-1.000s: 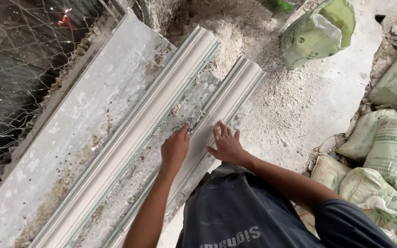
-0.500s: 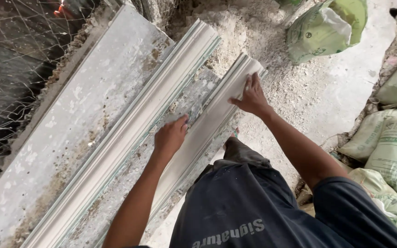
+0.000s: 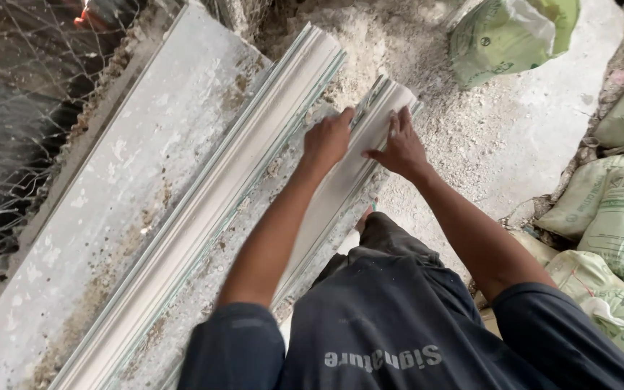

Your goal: The person uses a utility knife to scrape dust and debris from the surface of long white moldings laid on a concrete floor. The person repeatedly scrapes along the length of the moldings, occasionally lifting and repositioning them to access different areas.

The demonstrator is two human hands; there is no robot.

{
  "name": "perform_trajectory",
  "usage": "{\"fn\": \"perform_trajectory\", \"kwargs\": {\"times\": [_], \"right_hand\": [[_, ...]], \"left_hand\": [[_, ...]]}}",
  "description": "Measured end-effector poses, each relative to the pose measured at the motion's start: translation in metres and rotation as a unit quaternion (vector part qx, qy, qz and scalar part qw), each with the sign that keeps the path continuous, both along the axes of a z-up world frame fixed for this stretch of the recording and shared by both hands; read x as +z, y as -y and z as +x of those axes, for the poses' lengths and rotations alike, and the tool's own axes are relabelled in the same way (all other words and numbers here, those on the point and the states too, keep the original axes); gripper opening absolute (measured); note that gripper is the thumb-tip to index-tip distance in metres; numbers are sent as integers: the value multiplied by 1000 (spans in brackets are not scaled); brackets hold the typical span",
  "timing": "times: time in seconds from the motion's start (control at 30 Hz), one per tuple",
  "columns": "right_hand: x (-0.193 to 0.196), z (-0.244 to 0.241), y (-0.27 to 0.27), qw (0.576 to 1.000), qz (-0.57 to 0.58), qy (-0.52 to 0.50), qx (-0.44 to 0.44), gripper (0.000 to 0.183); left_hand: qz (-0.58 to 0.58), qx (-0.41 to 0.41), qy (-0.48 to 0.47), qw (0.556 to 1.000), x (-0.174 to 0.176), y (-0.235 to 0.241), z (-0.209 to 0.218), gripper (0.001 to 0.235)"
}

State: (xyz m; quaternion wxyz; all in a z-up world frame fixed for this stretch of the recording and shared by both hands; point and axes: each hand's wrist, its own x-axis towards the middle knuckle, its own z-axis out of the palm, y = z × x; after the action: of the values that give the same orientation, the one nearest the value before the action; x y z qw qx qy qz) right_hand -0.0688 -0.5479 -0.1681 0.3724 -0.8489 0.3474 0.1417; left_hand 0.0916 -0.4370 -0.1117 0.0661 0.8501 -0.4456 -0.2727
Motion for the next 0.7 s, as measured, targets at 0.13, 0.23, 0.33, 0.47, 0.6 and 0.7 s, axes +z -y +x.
{"fn": "perform_trajectory", "kwargs": {"times": [0.13,0.23,0.33,0.47,0.6,0.7], "right_hand": [[-12,-7,-2,1000,0,8,8,138],[-25,-7,-2,997,-28,63,15,136],[-24,-5,-2,998,-22,51,14,134],[-24,-5,1,999,-21,37,19,133],[-12,-5,0,1000,4,24,4,133],[-21,-9,-1,998,-21,62,16,131]], "left_hand": [[51,-2,-6,999,58,-111,-15,42],[59,-80,116,988,81,-198,-36,33],[75,-108,158,979,76,-237,-52,41],[22,-138,227,964,52,-203,-59,46],[39,-106,207,972,53,-149,-58,37],[60,-113,203,971,75,-162,-58,38]]}}
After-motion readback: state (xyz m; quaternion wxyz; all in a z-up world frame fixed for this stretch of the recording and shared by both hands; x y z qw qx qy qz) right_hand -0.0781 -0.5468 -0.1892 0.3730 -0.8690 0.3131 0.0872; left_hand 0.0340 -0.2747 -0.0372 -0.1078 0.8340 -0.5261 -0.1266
